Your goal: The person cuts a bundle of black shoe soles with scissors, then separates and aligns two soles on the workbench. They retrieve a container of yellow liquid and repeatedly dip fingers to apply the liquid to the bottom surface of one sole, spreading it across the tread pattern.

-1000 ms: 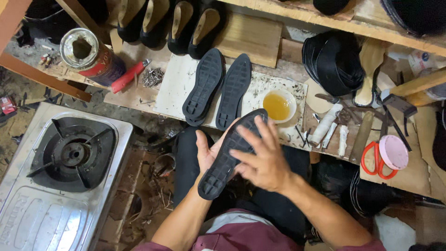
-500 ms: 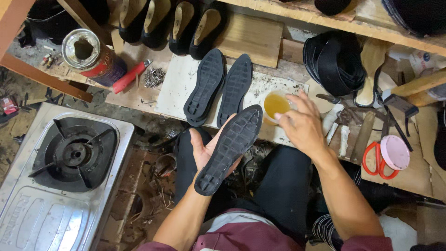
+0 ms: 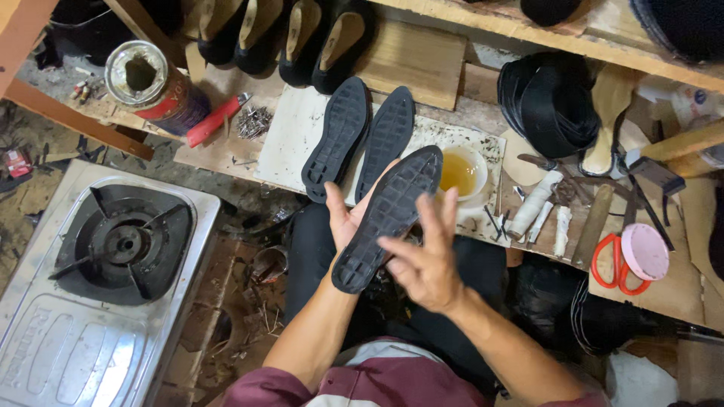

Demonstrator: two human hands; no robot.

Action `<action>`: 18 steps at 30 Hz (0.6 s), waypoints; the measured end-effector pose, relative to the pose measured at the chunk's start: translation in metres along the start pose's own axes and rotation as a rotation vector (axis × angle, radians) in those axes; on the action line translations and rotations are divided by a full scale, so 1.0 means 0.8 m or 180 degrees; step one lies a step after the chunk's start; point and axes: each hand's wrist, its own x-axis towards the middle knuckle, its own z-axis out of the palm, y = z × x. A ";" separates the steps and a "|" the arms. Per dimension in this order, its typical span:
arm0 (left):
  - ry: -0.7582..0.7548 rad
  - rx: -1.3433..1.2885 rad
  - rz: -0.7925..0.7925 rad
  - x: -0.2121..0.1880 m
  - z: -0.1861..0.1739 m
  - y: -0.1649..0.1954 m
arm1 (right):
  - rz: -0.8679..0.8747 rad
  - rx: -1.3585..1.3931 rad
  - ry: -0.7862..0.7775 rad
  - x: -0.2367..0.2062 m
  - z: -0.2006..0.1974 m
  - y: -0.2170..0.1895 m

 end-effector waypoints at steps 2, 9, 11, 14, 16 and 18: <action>-0.0121 -0.0172 0.0011 0.005 -0.001 -0.001 | 0.0437 0.0034 0.0166 0.007 -0.004 0.008; -0.0335 -0.0598 0.0030 0.032 -0.006 0.003 | -0.0447 -0.0550 -0.0467 -0.010 0.018 -0.015; -0.0307 -0.0617 0.0078 0.035 -0.010 0.008 | -0.0338 -0.0594 -0.0322 -0.014 0.019 -0.013; -0.0462 -0.0550 0.0051 0.032 -0.015 0.012 | -0.0080 -0.0661 -0.0327 -0.018 0.023 -0.016; -0.0644 -0.0618 -0.0023 0.032 -0.016 0.012 | -0.0267 -0.0724 -0.0449 -0.016 0.025 -0.023; -0.0374 -0.0502 0.0052 0.030 -0.015 0.013 | -0.0820 -0.0788 -0.0660 -0.012 0.022 -0.033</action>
